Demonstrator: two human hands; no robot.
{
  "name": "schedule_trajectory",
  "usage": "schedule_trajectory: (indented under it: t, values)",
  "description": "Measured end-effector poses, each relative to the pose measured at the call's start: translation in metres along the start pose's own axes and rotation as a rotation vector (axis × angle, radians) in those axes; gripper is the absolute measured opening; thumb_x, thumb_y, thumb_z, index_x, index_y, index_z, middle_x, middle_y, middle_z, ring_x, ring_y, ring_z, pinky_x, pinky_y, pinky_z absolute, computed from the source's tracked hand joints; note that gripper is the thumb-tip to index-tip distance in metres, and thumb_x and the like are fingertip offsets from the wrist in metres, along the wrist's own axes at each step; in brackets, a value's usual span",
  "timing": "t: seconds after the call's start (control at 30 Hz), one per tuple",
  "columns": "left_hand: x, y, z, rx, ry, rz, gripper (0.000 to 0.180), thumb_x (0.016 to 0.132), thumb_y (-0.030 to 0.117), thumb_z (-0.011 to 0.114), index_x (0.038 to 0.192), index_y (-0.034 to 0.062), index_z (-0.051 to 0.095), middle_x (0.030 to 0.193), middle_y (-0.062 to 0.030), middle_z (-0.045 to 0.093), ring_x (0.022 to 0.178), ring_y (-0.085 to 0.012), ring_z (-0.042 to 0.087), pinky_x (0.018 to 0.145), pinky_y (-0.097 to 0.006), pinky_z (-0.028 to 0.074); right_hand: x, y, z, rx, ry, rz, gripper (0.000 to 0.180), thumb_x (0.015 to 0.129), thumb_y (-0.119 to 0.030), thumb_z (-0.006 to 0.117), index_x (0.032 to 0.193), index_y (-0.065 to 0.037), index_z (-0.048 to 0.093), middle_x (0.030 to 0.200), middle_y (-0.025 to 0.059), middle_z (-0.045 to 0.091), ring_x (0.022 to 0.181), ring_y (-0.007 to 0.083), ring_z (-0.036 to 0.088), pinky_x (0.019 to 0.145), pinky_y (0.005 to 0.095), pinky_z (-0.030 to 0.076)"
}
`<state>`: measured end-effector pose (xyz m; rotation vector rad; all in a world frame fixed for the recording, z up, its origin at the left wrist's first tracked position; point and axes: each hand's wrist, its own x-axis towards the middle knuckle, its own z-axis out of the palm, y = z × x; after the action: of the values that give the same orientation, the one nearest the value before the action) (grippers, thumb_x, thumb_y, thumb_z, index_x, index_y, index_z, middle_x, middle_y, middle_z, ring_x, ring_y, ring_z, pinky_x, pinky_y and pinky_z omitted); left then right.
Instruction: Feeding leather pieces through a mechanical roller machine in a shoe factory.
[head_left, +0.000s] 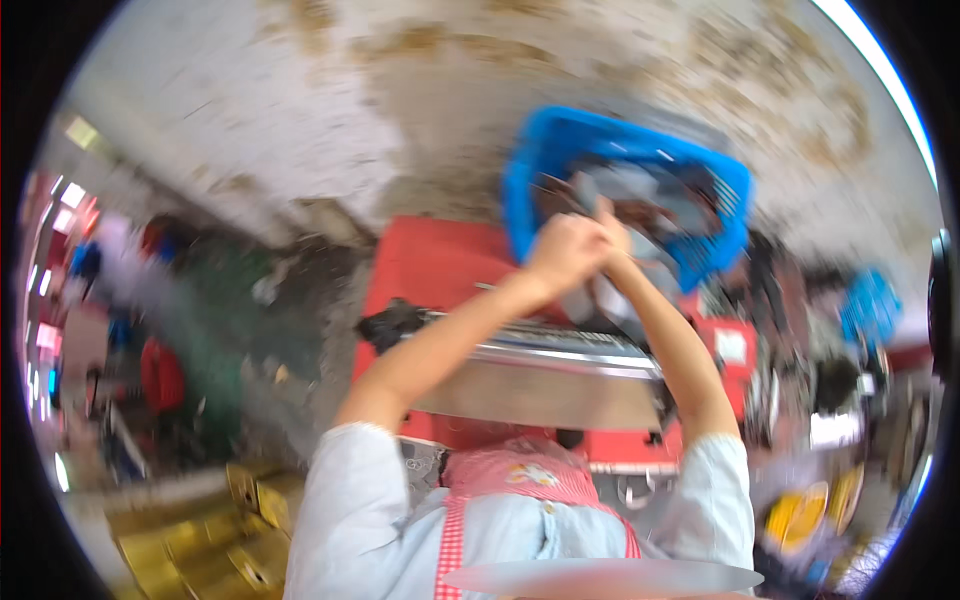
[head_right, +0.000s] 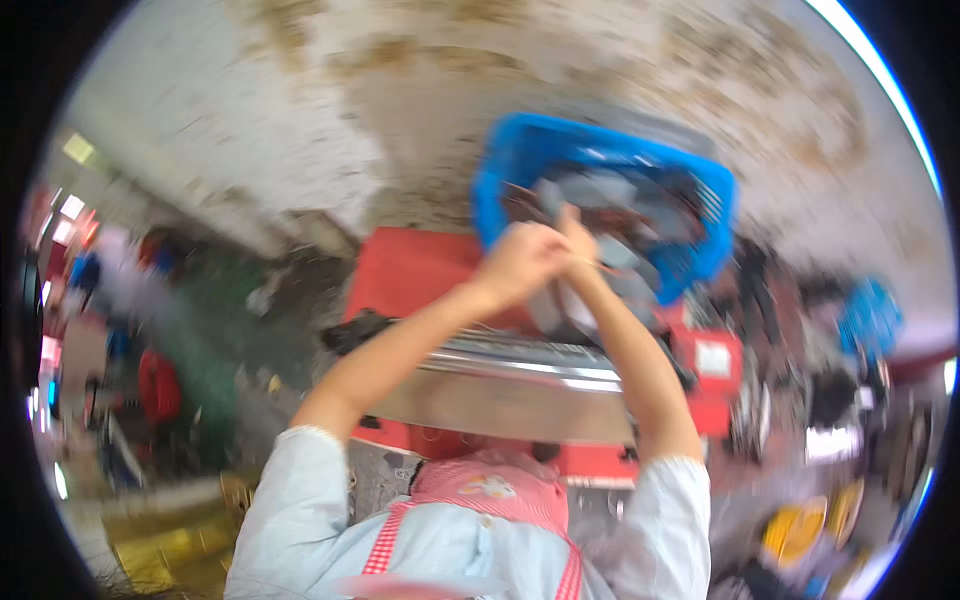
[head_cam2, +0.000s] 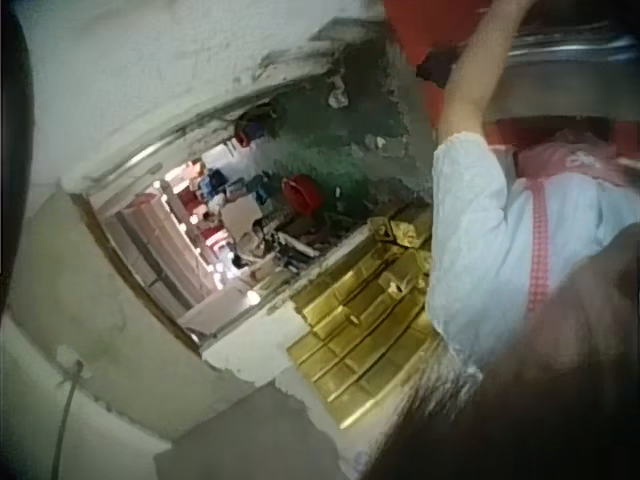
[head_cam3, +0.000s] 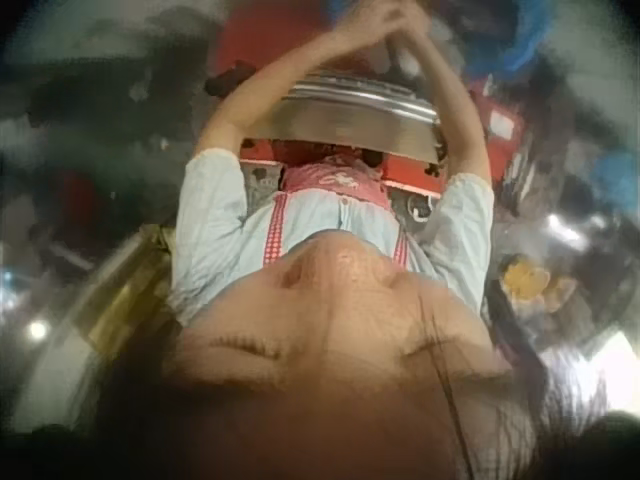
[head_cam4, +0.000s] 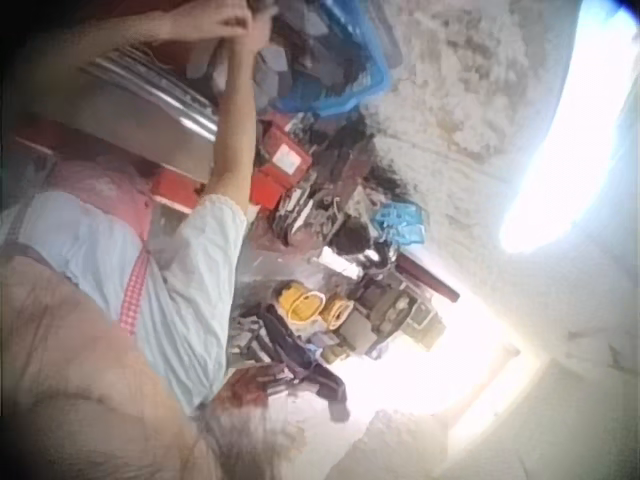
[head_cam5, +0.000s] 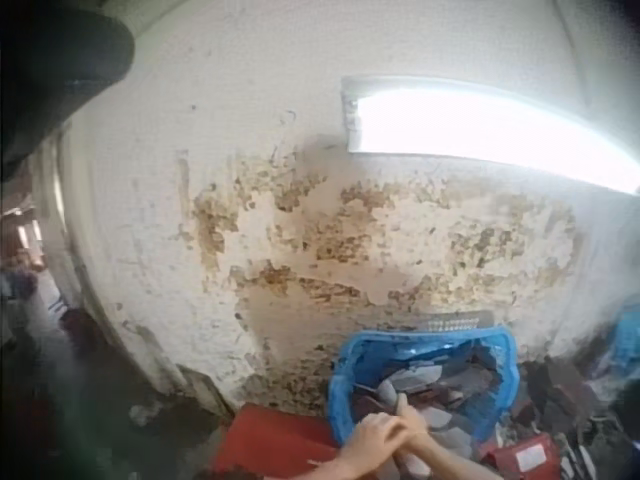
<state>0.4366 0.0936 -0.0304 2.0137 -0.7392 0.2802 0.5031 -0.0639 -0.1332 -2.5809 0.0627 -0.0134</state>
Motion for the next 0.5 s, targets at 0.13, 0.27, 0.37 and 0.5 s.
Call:
schedule_trajectory:
  t: [0.13,0.27,0.37,0.5]
  values:
    - [-0.004,0.009,0.027,0.440,0.255,0.322,0.011,0.068,0.033,0.066,0.068,0.0223,0.069,0.075,-0.0016,0.066,0.075,-0.0263,0.063,0.064,-0.044,0.045,0.016,-0.024,0.068,0.352,-0.241,-0.324,0.048,0.087,-0.032,0.066,0.125,-0.009,0.050,0.094,0.0127,0.071,0.090,0.0277,0.070,0.077,0.0463,0.055]
    - [-0.009,0.018,0.044,0.819,0.203,0.320,0.016,0.078,0.026,0.061,0.077,0.0136,0.071,0.088,-0.0052,0.066,0.091,-0.0223,0.060,0.075,-0.038,0.044,-0.026,-0.030,0.043,0.339,-0.279,-0.457,0.053,0.087,-0.034,0.067,0.131,-0.009,0.048,0.095,0.0126,0.071,0.091,0.0252,0.070,0.076,0.0438,0.056]
    - [-0.018,0.016,0.042,0.810,0.138,0.218,0.018,0.082,0.028,0.061,0.084,0.0141,0.073,0.094,-0.0084,0.069,0.104,-0.0243,0.060,0.085,-0.040,0.045,-0.023,-0.016,0.036,0.297,-0.246,-0.440,0.057,0.087,-0.035,0.068,0.134,-0.010,0.047,0.096,0.0125,0.071,0.091,0.0232,0.070,0.075,0.0419,0.056]
    - [-0.017,-0.001,0.054,0.523,0.107,0.076,0.020,0.085,0.025,0.060,0.095,0.0131,0.072,0.096,-0.0086,0.069,0.115,-0.0266,0.058,0.089,-0.040,0.046,-0.002,-0.004,0.022,0.214,-0.165,-0.358,0.063,0.087,-0.036,0.069,0.140,-0.011,0.044,0.097,0.0124,0.071,0.092,0.0207,0.069,0.075,0.0394,0.056]
